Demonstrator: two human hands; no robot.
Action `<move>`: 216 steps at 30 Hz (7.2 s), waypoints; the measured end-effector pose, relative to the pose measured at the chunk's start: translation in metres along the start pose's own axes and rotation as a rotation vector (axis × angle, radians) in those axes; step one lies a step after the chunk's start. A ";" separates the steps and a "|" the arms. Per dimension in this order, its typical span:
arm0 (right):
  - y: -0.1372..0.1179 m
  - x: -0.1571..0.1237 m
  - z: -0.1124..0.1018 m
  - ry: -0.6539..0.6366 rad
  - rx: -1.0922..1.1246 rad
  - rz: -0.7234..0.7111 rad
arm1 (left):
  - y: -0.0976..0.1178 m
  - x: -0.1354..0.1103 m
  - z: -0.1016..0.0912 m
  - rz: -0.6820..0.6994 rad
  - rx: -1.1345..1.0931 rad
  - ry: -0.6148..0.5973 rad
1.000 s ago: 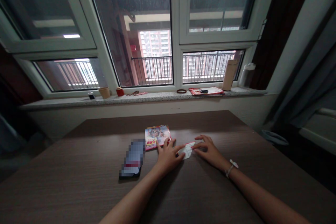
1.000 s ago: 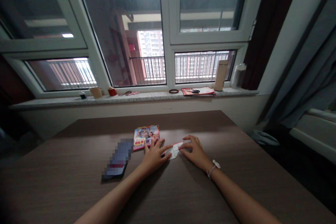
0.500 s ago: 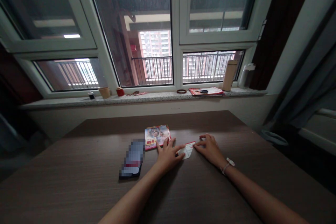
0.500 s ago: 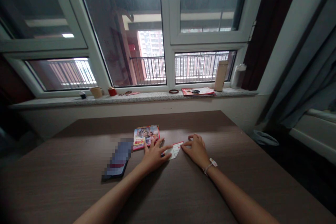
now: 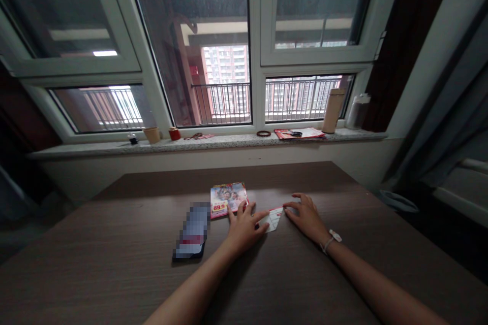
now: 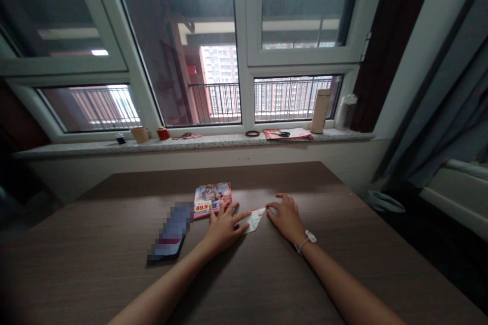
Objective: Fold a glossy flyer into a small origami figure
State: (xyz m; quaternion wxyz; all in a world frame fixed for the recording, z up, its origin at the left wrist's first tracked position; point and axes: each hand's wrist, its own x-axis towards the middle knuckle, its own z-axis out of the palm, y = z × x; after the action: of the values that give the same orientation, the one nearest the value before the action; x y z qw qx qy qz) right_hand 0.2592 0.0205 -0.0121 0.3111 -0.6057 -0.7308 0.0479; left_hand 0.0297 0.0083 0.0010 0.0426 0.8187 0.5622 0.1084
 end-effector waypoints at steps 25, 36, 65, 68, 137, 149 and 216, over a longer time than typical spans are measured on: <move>-0.028 -0.013 -0.008 -0.117 -0.189 -0.119 | -0.003 0.000 0.006 0.024 0.000 0.059; -0.030 -0.017 -0.010 -0.152 -0.128 -0.121 | -0.004 0.001 0.008 0.024 0.014 0.070; -0.029 -0.019 -0.005 -0.113 -0.174 -0.102 | 0.000 0.000 0.002 0.017 0.014 0.044; -0.028 -0.020 -0.005 -0.116 -0.148 -0.090 | -0.001 0.000 0.004 0.024 0.014 0.053; -0.005 -0.004 -0.003 -0.220 0.086 -0.299 | -0.004 0.000 0.005 0.157 -0.117 0.163; -0.007 -0.006 -0.005 -0.171 0.139 -0.290 | -0.006 0.003 0.004 0.104 -0.201 0.244; -0.009 -0.009 -0.003 -0.120 0.025 -0.269 | 0.001 -0.004 -0.001 0.270 -0.106 0.161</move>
State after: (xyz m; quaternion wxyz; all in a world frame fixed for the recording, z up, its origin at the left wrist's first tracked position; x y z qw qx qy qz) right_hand 0.2534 0.0090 -0.0091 0.2782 -0.4943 -0.8220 0.0512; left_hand 0.0288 0.0044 0.0017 0.0254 0.8721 0.4422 0.2079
